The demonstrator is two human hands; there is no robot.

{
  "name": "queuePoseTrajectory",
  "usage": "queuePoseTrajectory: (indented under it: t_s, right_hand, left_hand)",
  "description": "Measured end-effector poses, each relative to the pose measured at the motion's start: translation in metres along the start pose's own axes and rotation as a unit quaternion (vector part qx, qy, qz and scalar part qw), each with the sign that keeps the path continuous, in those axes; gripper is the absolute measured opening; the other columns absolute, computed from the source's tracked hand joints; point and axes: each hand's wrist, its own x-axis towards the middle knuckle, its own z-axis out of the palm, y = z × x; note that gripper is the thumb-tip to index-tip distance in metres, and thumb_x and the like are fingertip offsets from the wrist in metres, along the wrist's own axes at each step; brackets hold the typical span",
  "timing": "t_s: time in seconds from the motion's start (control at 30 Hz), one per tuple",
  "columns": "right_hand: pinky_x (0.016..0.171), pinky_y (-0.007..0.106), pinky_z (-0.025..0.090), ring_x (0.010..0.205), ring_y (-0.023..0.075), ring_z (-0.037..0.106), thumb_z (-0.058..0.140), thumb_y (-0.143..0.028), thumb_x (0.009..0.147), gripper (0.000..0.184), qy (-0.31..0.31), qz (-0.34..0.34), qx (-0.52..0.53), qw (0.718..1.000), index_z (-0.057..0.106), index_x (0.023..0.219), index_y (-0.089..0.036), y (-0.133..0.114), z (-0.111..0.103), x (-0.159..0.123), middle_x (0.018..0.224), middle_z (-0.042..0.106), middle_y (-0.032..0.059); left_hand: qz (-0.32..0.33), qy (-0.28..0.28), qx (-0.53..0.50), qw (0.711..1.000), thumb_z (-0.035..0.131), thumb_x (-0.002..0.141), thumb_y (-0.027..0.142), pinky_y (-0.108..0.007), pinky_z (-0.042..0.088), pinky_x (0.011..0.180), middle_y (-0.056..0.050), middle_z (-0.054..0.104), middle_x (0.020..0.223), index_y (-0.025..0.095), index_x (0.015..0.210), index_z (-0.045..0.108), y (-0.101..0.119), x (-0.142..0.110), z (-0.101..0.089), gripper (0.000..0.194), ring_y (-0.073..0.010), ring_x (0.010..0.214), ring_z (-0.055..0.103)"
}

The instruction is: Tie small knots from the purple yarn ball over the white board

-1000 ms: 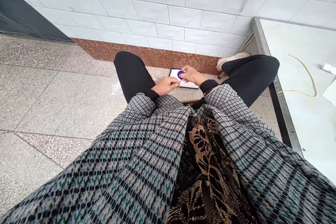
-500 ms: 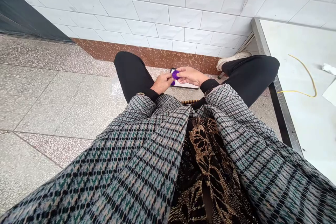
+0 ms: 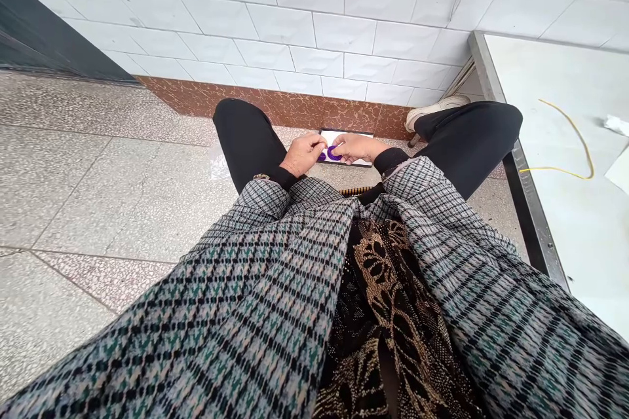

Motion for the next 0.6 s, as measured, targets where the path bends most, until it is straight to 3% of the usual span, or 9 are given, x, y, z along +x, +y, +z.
queuePoseTrajectory:
  t_s: [0.23, 0.33, 0.43, 0.53, 0.6]
  right_hand:
    - [0.051, 0.015, 0.052, 0.051, 0.0084, 0.059, 0.065, 0.002, 0.097, 0.019, -0.078, -0.025, 0.106, 0.991, 0.063, 0.094, -0.016, -0.01, 0.002, -0.015, 0.065, 0.065, -0.0029]
    - [0.057, 0.015, 0.055, 0.053, 0.0071, 0.06, 0.057, 0.002, 0.104, 0.02, -0.029, -0.07, 0.176, 0.981, 0.057, 0.095, -0.017, -0.015, 0.004, -0.018, 0.067, 0.065, -0.0033]
    - [0.059, 0.015, 0.056, 0.055, 0.006, 0.061, 0.055, 0.001, 0.106, 0.023, 0.05, -0.103, 0.216, 0.97, 0.051, 0.095, -0.019, -0.016, 0.005, -0.014, 0.069, 0.063, -0.0048]
    - [0.052, 0.014, 0.051, 0.053, 0.0063, 0.058, 0.061, 0.0, 0.104, 0.028, 0.126, -0.096, 0.159, 0.974, 0.047, 0.093, -0.021, -0.011, 0.004, -0.005, 0.067, 0.06, -0.0068]
    - [0.047, 0.015, 0.046, 0.05, 0.0076, 0.056, 0.067, 0.001, 0.1, 0.032, 0.149, -0.069, 0.076, 0.984, 0.047, 0.09, -0.021, -0.006, 0.004, 0.001, 0.063, 0.058, -0.0071]
  left_hand:
    - [-0.048, 0.037, -0.03, 0.998, 0.055, 0.091, 0.024, -0.031, 0.048, 0.084, -0.003, 0.066, 0.081, 0.02, 0.081, 0.064, -0.009, 0.002, 0.006, 0.014, -0.0199, 0.083, 0.059]
    - [-0.086, -0.006, -0.056, 0.995, 0.054, 0.091, 0.024, -0.03, 0.045, 0.075, -0.001, 0.062, 0.073, 0.018, 0.081, 0.065, -0.012, 0.002, 0.011, 0.016, -0.0176, 0.072, 0.056]
    - [-0.061, -0.116, -0.074, 0.989, 0.055, 0.091, 0.027, -0.029, 0.042, 0.068, 0.002, 0.056, 0.065, 0.018, 0.08, 0.067, -0.01, 0.0, 0.014, 0.018, -0.0159, 0.063, 0.051]
    - [0.001, -0.183, -0.071, 0.981, 0.057, 0.091, 0.031, -0.03, 0.041, 0.068, 0.001, 0.057, 0.066, 0.018, 0.081, 0.07, -0.006, -0.002, 0.013, 0.021, -0.0155, 0.063, 0.05]
    - [0.04, -0.161, -0.058, 0.985, 0.057, 0.091, 0.032, -0.032, 0.045, 0.073, -0.002, 0.064, 0.075, 0.018, 0.081, 0.071, -0.004, -0.002, 0.01, 0.023, -0.0172, 0.069, 0.055]
